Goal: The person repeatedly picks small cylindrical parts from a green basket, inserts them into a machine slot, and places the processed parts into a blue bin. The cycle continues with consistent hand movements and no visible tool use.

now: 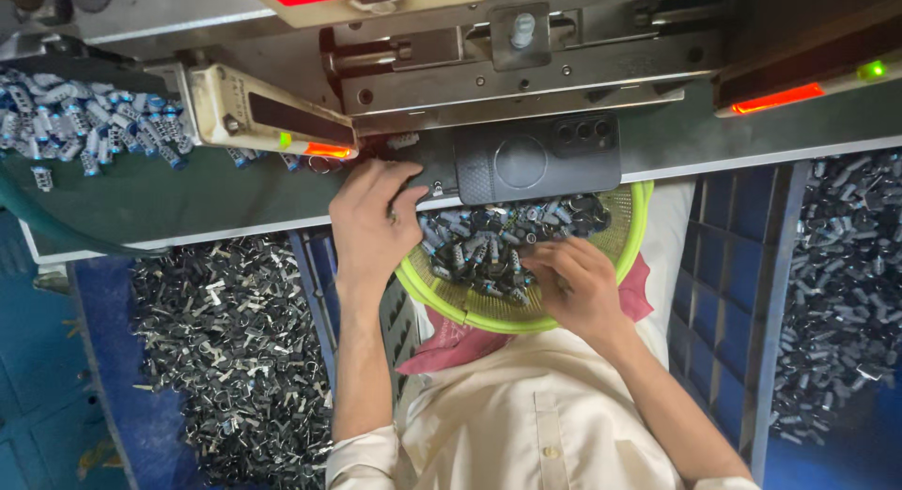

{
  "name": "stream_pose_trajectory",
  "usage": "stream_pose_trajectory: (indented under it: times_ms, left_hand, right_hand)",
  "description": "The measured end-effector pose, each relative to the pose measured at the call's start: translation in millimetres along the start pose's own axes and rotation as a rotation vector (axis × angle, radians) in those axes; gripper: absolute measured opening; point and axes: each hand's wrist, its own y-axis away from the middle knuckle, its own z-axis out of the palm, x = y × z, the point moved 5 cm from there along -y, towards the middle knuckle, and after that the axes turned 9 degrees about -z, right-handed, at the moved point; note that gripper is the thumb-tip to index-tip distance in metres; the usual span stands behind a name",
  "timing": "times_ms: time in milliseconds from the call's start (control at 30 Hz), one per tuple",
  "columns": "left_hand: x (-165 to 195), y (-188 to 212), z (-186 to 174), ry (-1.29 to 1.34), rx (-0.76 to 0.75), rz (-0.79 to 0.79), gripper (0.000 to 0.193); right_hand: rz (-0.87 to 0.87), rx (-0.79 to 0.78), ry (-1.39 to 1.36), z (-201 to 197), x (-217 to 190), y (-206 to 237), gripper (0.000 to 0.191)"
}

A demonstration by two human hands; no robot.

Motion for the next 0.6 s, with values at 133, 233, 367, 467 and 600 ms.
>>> stream_pose_trajectory:
  times_ms: [133, 233, 367, 467, 600]
  left_hand:
    - [-2.7, -1.8, 6.3, -0.133, -0.057, 0.012, 0.017]
    - [-2.3, -1.2, 11.0, -0.178, -0.088, 0.018, 0.015]
    - [2.6, 0.3, 15.9, -0.238, -0.096, 0.028, 0.012]
    - [4.6, 1.4, 18.7, -0.268, -0.133, 0.025, 0.013]
    - [5.3, -2.3, 15.5, -0.219, -0.087, 0.051, 0.013]
  right_hand:
    - [0.009, -0.046, 0.011, -2.4, 7.7, 10.9, 0.026]
    - [-0.001, -0.041, 0.061, -4.5, 12.7, 10.9, 0.026]
    - [-0.038, 0.001, 0.035, 1.1, 14.8, 5.6, 0.024]
    - [-0.048, -0.013, 0.024, 8.4, 12.5, 0.5, 0.023]
    - [-0.005, -0.039, 0.045, 10.2, 9.6, -3.9, 0.019]
